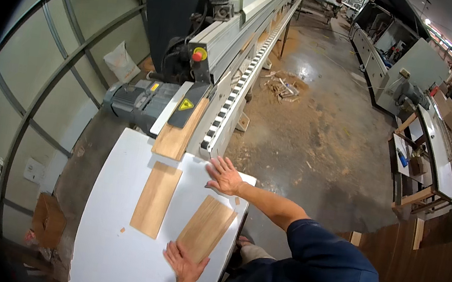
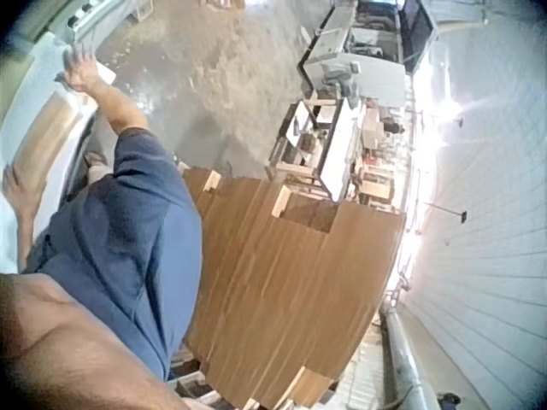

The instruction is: The person organizes wooden boards on a worktable and then stacks them onto a large pallet of similar boards, repeating the process.

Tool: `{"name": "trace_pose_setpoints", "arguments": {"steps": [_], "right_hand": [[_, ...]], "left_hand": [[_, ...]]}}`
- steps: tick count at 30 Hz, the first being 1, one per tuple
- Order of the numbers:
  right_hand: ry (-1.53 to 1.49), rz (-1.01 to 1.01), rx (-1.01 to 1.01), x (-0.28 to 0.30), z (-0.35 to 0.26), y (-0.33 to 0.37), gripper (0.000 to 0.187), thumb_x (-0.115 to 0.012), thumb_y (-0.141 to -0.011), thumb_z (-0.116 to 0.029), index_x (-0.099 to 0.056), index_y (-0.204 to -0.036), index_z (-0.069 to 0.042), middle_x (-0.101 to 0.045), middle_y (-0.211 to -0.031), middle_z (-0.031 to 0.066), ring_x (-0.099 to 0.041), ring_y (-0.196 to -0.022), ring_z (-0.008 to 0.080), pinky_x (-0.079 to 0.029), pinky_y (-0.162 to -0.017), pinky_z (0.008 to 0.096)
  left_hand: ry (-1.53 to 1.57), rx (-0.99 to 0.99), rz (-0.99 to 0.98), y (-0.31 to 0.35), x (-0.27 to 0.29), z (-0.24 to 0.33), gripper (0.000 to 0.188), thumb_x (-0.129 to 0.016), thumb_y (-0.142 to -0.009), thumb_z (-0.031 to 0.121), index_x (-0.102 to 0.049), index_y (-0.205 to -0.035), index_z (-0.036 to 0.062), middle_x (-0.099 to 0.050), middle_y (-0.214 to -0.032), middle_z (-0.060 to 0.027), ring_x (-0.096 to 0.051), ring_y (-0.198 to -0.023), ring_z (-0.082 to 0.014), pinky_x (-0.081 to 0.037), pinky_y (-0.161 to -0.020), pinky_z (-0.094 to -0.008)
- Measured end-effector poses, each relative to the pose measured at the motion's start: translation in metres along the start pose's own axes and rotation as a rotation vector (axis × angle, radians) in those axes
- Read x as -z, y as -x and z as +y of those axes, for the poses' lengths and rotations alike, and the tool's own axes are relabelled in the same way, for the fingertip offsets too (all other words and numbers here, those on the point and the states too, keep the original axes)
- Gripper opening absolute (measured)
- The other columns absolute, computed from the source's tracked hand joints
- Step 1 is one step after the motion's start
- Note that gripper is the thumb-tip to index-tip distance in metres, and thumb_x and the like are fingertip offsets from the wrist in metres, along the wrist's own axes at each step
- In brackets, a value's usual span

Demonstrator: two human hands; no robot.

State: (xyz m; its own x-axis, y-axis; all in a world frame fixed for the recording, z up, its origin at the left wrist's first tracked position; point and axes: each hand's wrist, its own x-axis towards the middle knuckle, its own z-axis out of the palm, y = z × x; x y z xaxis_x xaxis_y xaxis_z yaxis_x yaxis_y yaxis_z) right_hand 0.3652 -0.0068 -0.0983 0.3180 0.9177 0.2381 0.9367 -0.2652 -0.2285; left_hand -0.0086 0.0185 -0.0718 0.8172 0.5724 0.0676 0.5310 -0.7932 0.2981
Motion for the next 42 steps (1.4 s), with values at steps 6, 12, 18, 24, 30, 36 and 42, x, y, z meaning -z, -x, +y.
{"name": "trace_pose_setpoints", "arguments": {"steps": [6, 12, 18, 24, 30, 36, 42], "right_hand": [[-0.232, 0.237, 0.015, -0.012, -0.048, 0.04, 0.063, -0.055, -0.093, -0.037, -0.037, -0.14, 0.001, -0.034, -0.147, 0.0231, -0.029, -0.138, 0.0414, -0.022, -0.114, 0.0525], [-0.273, 0.03, 0.028, 0.004, -0.109, 0.08, 0.064, -0.04, -0.099, -0.043, -0.033, -0.142, 0.004, -0.03, -0.149, 0.0244, -0.025, -0.14, 0.0406, -0.018, -0.116, 0.0506], [-0.342, 0.094, -0.029, 0.014, -0.091, 0.105, 0.062, -0.043, -0.098, -0.04, -0.034, -0.14, 0.005, -0.03, -0.149, 0.025, -0.025, -0.14, 0.0419, -0.019, -0.115, 0.0504], [-0.448, 0.223, 0.182, 0.045, -0.133, 0.082, 0.062, -0.048, -0.096, -0.037, -0.036, -0.14, 0.004, -0.031, -0.149, 0.0241, -0.027, -0.14, 0.0404, -0.021, -0.115, 0.0499], [-0.445, -0.058, 0.255, 0.01, -0.142, 0.06, 0.068, -0.045, -0.095, -0.049, -0.04, -0.139, 0.002, -0.035, -0.147, 0.0232, -0.024, -0.142, 0.038, -0.016, -0.117, 0.0506], [-0.042, -0.226, 0.148, 0.028, -0.106, 0.034, 0.074, -0.03, -0.094, -0.063, -0.036, -0.146, -0.011, -0.026, -0.154, 0.0162, -0.016, -0.145, 0.0359, -0.008, -0.117, 0.0526], [0.054, -0.105, -0.045, 0.011, -0.015, 0.005, 0.056, -0.034, -0.099, -0.044, -0.036, -0.145, -0.013, -0.026, -0.154, 0.0172, -0.018, -0.144, 0.037, -0.013, -0.116, 0.053]], "left_hand": [[-0.048, 0.225, 0.092, -0.066, 0.008, -0.053, 0.112, -0.078, -0.064, 0.054, -0.025, -0.147, 0.001, -0.014, -0.149, -0.0365, -0.006, -0.141, -0.0492, -0.003, -0.112, -0.0611], [-0.087, 0.307, -0.097, -0.157, 0.03, -0.088, 0.118, -0.08, -0.059, 0.057, -0.023, -0.15, 0.007, -0.013, -0.15, -0.0347, -0.007, -0.141, -0.0478, -0.005, -0.113, -0.0585], [-0.002, 0.324, -0.085, -0.163, 0.048, -0.069, 0.11, -0.082, -0.055, 0.052, -0.035, -0.144, 0.0086, -0.037, -0.133, -0.0253, -0.032, -0.125, -0.0404, -0.023, -0.108, -0.0505], [0.128, 0.214, 0.047, -0.065, 0.032, -0.016, 0.106, -0.084, -0.051, 0.051, -0.042, -0.138, 0.0093, -0.042, -0.127, -0.0221, -0.036, -0.123, -0.0394, -0.029, -0.105, -0.0497], [0.062, -0.113, 0.067, -0.038, -0.008, 0.042, 0.089, -0.085, -0.054, 0.044, -0.052, -0.124, -0.0005, -0.037, -0.132, -0.0258, -0.032, -0.124, -0.0437, -0.026, -0.107, -0.0552], [0.023, -0.007, 0.039, -0.022, 0.009, 0.045, 0.105, -0.083, -0.058, 0.045, -0.035, -0.143, 0.0069, -0.029, -0.133, -0.0325, -0.028, -0.123, -0.0484, -0.025, -0.106, -0.0583], [0.04, 0.025, -0.018, -0.022, 0.015, 0.047, 0.109, -0.083, -0.057, 0.046, -0.031, -0.145, 0.0069, -0.028, -0.135, -0.0324, -0.027, -0.125, -0.048, -0.024, -0.106, -0.058]]}}
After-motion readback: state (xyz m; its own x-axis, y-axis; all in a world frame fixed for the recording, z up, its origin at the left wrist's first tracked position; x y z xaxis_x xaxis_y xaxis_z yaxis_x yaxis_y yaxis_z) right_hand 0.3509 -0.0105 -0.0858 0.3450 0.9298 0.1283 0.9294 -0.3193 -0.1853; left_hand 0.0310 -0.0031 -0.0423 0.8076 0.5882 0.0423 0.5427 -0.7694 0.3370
